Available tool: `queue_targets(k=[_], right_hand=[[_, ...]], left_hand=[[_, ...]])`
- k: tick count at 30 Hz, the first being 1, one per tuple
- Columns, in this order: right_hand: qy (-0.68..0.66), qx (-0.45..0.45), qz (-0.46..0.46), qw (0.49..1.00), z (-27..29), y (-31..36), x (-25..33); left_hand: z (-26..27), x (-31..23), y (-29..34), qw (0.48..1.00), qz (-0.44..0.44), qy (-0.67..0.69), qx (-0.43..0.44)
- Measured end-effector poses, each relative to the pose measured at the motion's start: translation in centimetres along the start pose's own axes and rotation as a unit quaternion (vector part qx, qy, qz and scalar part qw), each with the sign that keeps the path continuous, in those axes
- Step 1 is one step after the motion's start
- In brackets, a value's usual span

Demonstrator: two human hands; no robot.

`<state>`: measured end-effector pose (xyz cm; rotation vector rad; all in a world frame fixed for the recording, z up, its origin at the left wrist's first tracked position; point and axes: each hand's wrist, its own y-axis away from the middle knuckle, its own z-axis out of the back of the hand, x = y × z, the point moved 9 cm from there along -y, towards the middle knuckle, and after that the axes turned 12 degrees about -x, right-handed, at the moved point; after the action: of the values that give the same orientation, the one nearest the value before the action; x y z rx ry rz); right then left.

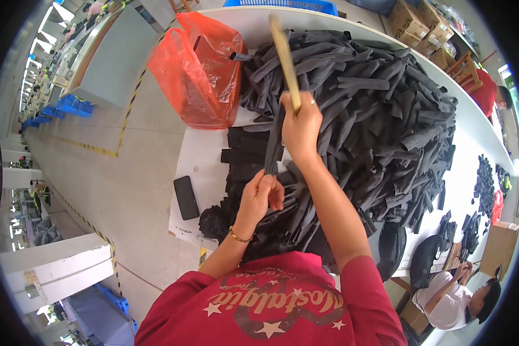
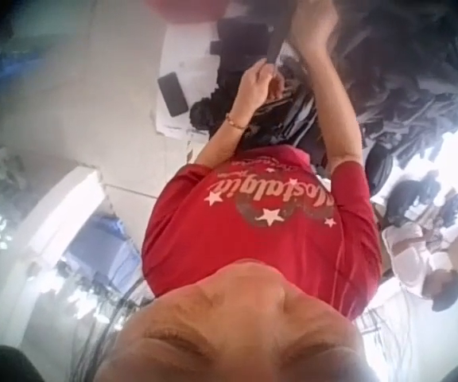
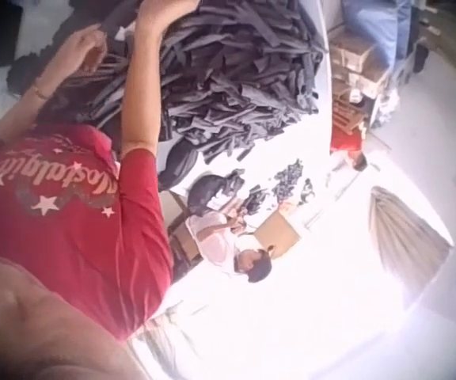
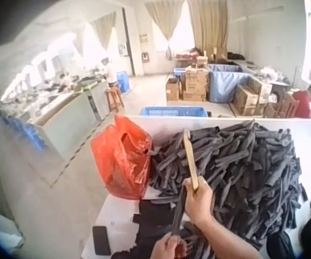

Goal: Using a wooden stick to inspect and separate black foam manufacturing components on a work table.

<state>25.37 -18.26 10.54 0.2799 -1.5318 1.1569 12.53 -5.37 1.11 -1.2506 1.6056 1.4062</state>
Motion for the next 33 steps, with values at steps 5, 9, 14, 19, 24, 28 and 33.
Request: queue_targets(k=[5, 9, 14, 19, 24, 28, 33], right_hand=[[0.021, -0.039, -0.086, 0.995, -1.5, -12.1, -4.0], [-0.015, 0.038, -0.083, 0.996, -1.4, -7.8, -6.9], [0.089, 0.138, -0.085, 0.983, 7.4, 1.9, -9.3], [0.231, 0.238, 0.107, 0.937, 13.8, 5.7, -6.9], [0.251, 0.291, 0.193, 0.903, 14.7, 7.2, -4.5], [0.276, 0.301, 0.222, 0.885, 14.2, 8.6, -3.4], [0.163, 0.318, 0.099, 0.929, 10.1, 12.9, -3.0]], left_hand=[[3.0, 2.0, -4.6, 0.914, -0.267, -0.305, -0.022], [2.7, 2.4, -11.4, 0.802, -0.387, -0.453, -0.025], [1.3, 6.8, -14.8, 0.716, -0.387, -0.569, 0.120], [3.0, 1.9, -13.9, 0.834, -0.341, -0.423, 0.097], [2.4, -0.7, -11.5, 0.853, -0.332, -0.387, 0.114], [1.2, -2.3, -8.7, 0.850, -0.350, -0.374, 0.123], [-4.5, -3.5, -1.2, 0.777, -0.455, -0.383, 0.205]])
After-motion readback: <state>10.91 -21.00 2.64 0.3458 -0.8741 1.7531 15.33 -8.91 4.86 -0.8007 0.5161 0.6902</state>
